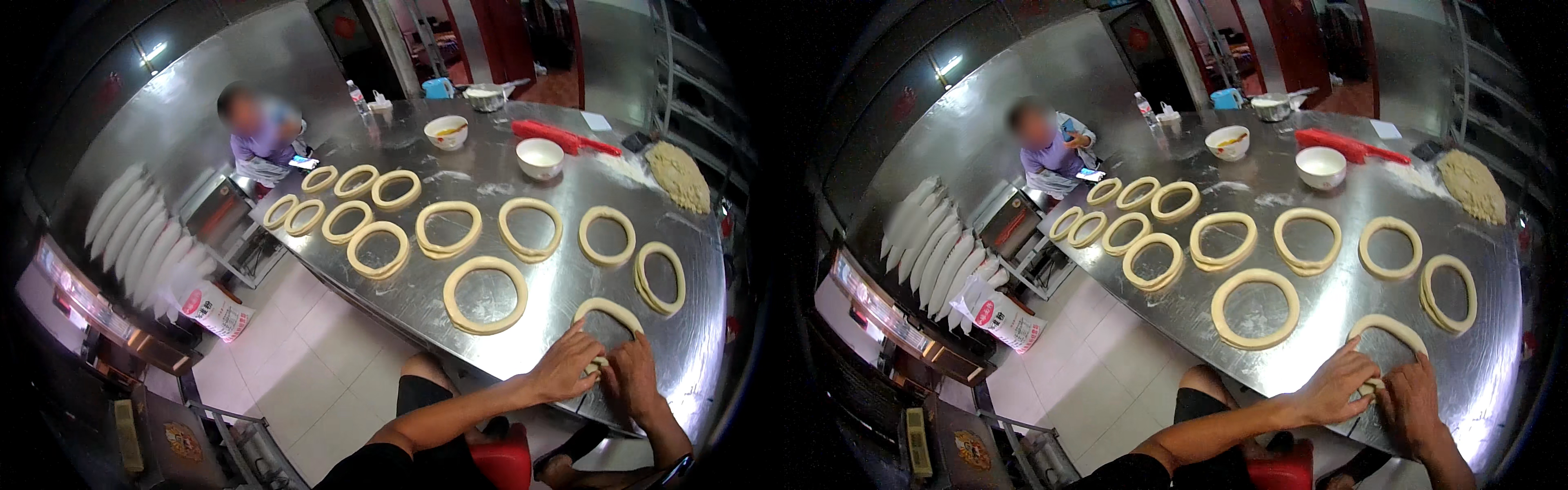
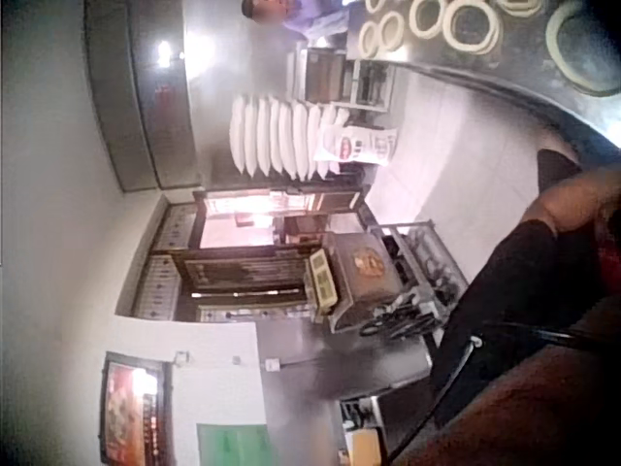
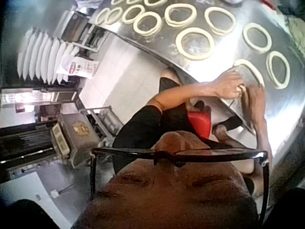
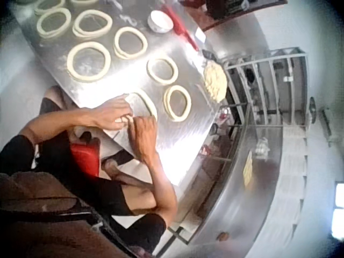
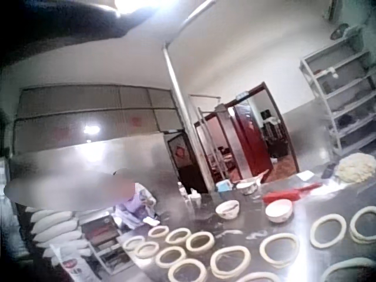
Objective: The person shapes long strips of dough into circular rings by hand on a stainless steel table. They repeatedly pick up a strip, form it into a circle, and press the ends together to seal the ring, placing the finished rings in rows on the table.
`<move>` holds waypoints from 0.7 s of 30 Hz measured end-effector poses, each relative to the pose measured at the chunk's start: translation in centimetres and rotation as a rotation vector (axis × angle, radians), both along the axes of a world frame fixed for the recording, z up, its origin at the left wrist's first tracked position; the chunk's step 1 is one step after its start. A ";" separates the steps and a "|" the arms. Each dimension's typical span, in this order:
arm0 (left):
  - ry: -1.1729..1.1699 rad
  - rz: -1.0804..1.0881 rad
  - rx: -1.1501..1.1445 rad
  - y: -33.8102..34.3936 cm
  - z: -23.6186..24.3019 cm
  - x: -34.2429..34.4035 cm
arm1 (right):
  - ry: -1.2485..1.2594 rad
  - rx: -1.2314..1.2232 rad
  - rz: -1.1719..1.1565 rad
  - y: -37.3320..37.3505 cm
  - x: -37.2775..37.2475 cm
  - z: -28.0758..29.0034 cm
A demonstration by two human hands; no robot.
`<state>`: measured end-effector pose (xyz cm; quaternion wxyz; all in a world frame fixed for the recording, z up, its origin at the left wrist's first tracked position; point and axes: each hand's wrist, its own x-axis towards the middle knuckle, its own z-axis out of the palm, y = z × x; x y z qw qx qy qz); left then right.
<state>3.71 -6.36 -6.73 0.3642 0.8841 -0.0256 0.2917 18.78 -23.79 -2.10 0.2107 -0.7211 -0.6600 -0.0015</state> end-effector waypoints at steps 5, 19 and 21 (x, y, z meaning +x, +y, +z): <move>-0.017 0.006 -0.042 -0.2 0.2 0.0 | 0.005 0.057 -0.036 0.7 -0.7 -0.5; 0.043 -0.100 0.092 1.1 -0.2 1.6 | 0.117 0.032 -0.079 0.0 0.8 -1.4; 0.023 -0.109 0.129 1.1 -0.4 2.0 | 0.124 0.018 -0.030 -0.5 1.5 -1.5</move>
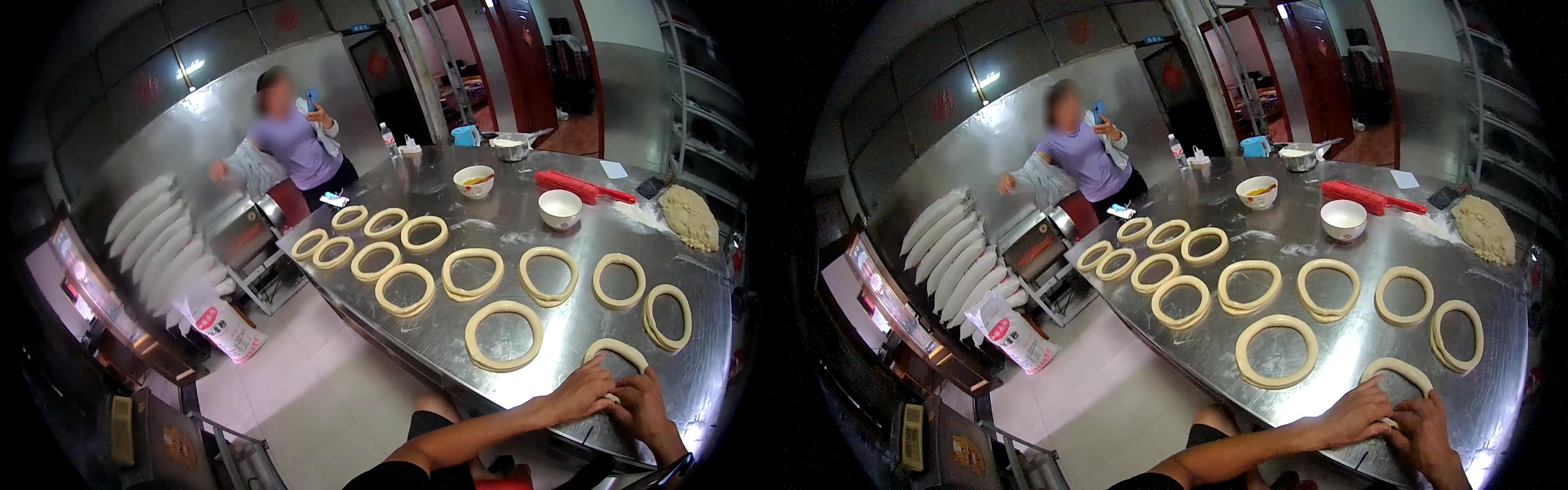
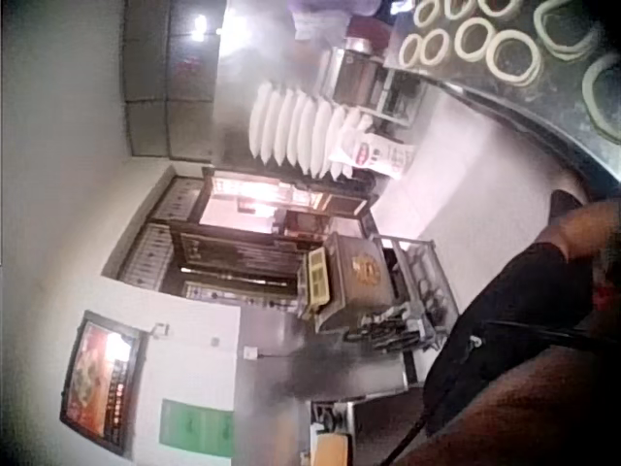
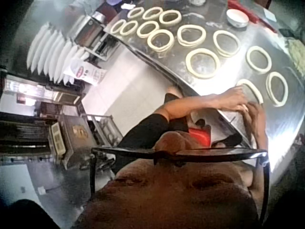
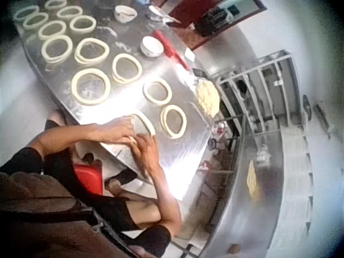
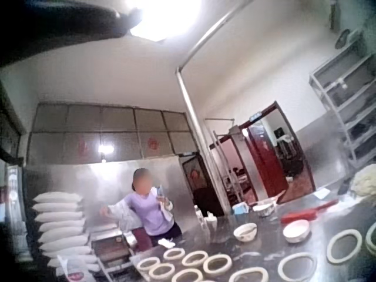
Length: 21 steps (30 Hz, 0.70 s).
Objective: The person shapes long strips of dough into circular rings by hand on a stainless steel table. They repeatedly pick up a strip, form it into a circle, and press the ends together to seal the ring, placing the finished rings in rows on the table.
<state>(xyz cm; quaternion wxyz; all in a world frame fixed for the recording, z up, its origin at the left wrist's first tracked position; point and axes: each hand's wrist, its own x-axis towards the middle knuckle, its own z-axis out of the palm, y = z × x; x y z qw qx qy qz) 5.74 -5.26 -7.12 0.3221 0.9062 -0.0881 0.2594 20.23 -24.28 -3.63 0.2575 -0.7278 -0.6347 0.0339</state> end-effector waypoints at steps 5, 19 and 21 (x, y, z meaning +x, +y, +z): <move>-0.055 0.002 0.133 -0.1 -0.5 0.6 | 0.021 -0.032 0.008 -0.2 -0.2 0.9; 0.024 0.006 0.137 0.9 0.9 -0.5 | -0.001 -0.021 -0.030 0.2 -1.2 0.9; 0.051 0.009 0.133 0.7 0.8 -0.6 | -0.008 -0.036 -0.012 0.1 -1.0 0.6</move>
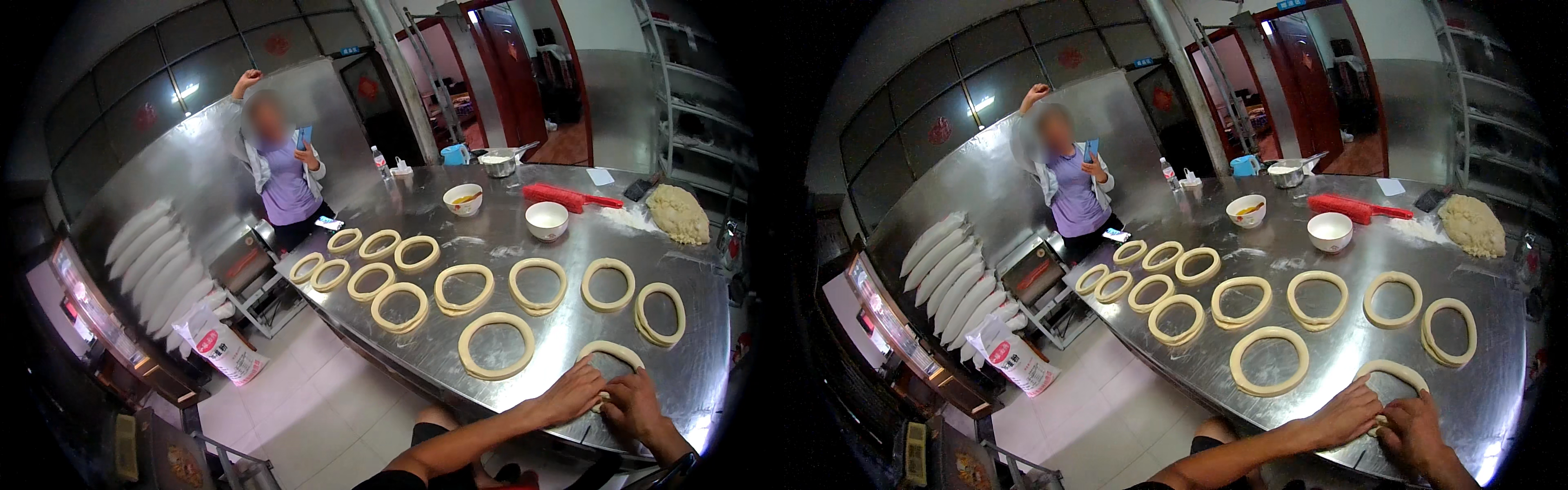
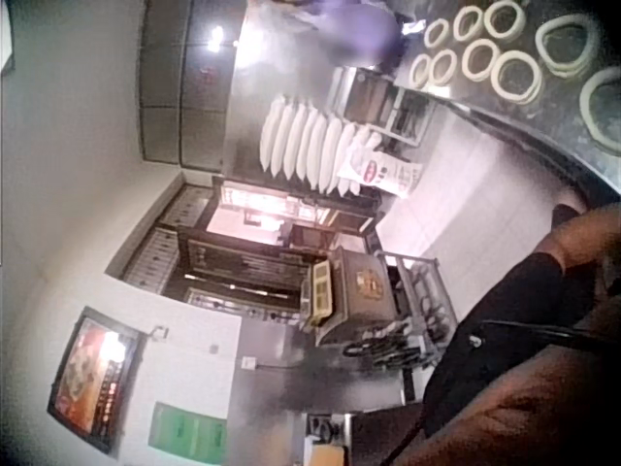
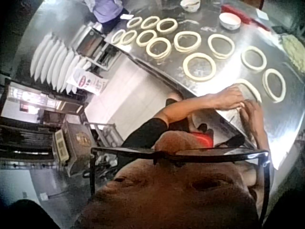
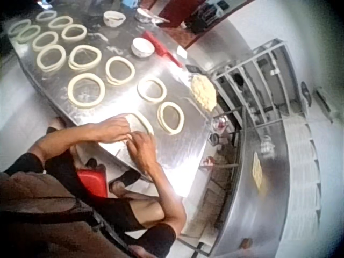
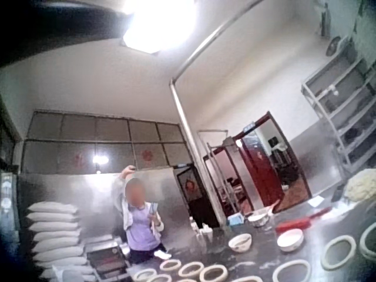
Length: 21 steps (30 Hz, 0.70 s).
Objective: The person shapes long strips of dough into circular rings by hand on a stainless steel table. They repeatedly pick up a strip, form it into a circle, and press the ends together to seal the ring, placing the finished rings in rows on the table.
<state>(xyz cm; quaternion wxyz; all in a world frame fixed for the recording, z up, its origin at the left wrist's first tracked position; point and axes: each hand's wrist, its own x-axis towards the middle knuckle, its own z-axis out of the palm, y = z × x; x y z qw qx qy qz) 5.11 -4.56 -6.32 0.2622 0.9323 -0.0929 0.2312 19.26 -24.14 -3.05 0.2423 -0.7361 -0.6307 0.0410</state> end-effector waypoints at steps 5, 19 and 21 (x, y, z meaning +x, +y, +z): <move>-0.021 0.024 -0.010 -0.3 0.7 -0.4 | 0.008 0.045 -0.028 0.4 -0.7 -0.3; -0.046 0.024 -0.030 0.0 1.0 -0.6 | 0.041 0.092 -0.005 1.1 -0.8 -0.6; -0.019 0.011 -0.032 0.0 1.0 -0.4 | -0.003 0.114 0.014 1.0 -0.5 -1.2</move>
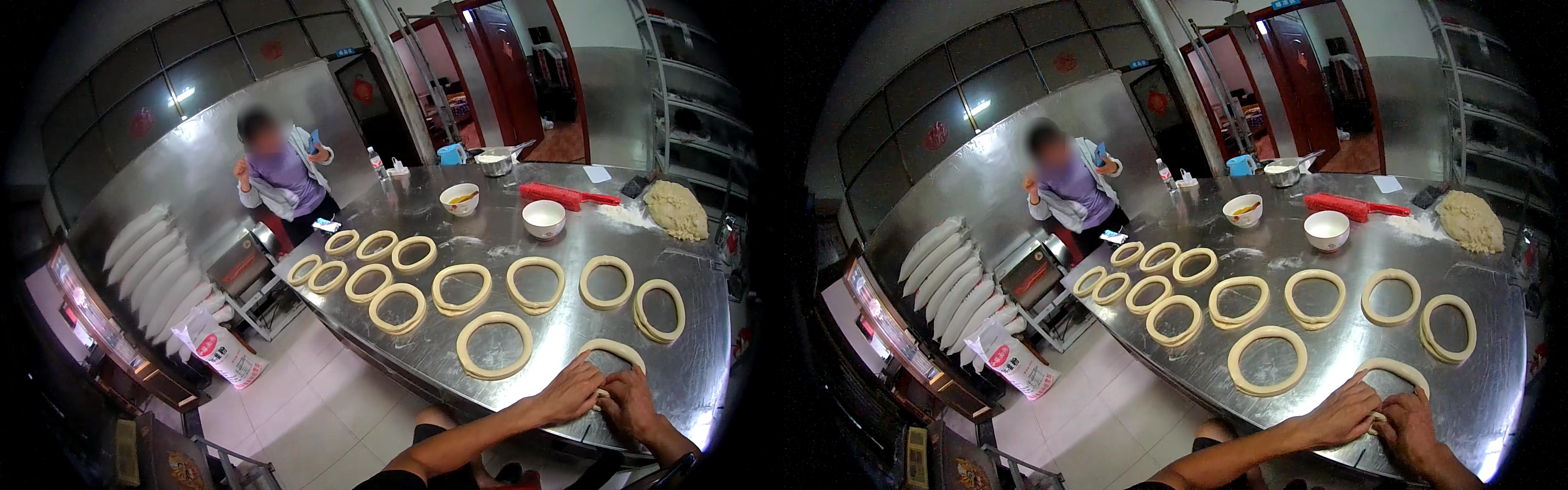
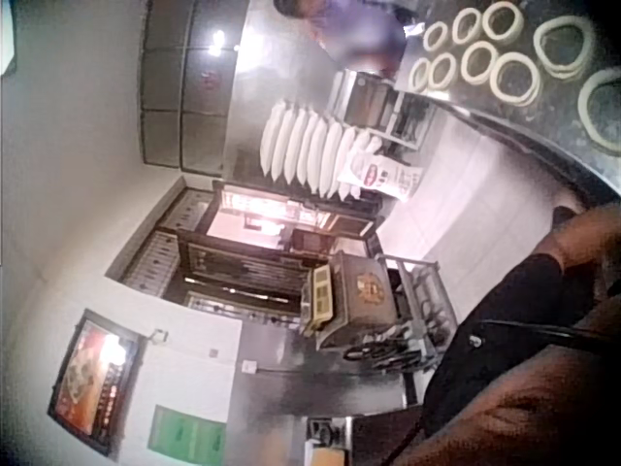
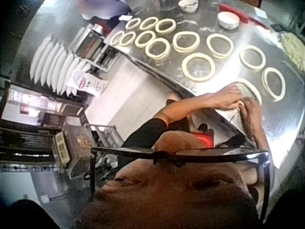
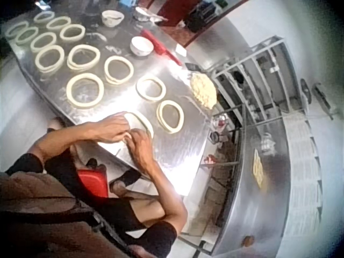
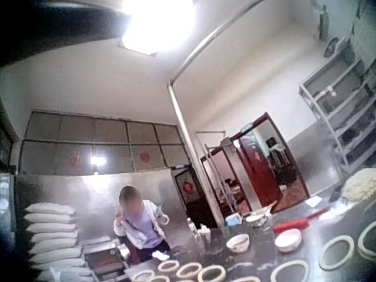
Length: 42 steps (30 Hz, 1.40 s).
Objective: The person shapes long strips of dough into circular rings by hand on a stainless steel table. They repeatedly pick up a strip, form it into a circle, and press the ends together to seal the ring, placing the finished rings in rows on the table.
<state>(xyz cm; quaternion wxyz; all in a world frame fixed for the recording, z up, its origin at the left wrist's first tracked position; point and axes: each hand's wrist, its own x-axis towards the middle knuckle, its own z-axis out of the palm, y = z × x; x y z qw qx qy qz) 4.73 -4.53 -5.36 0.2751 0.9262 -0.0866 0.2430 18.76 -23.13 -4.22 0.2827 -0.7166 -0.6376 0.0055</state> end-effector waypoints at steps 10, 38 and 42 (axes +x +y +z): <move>0.004 -0.021 0.012 -0.1 -0.4 0.2 | 0.079 -0.100 -0.025 0.0 0.0 0.6; -0.038 -0.012 -0.038 -1.7 -1.5 1.4 | 0.067 -0.039 -0.101 -1.0 0.3 1.4; -0.078 0.001 0.127 -1.2 -1.0 1.1 | 0.155 -0.162 -0.024 -0.6 0.1 3.7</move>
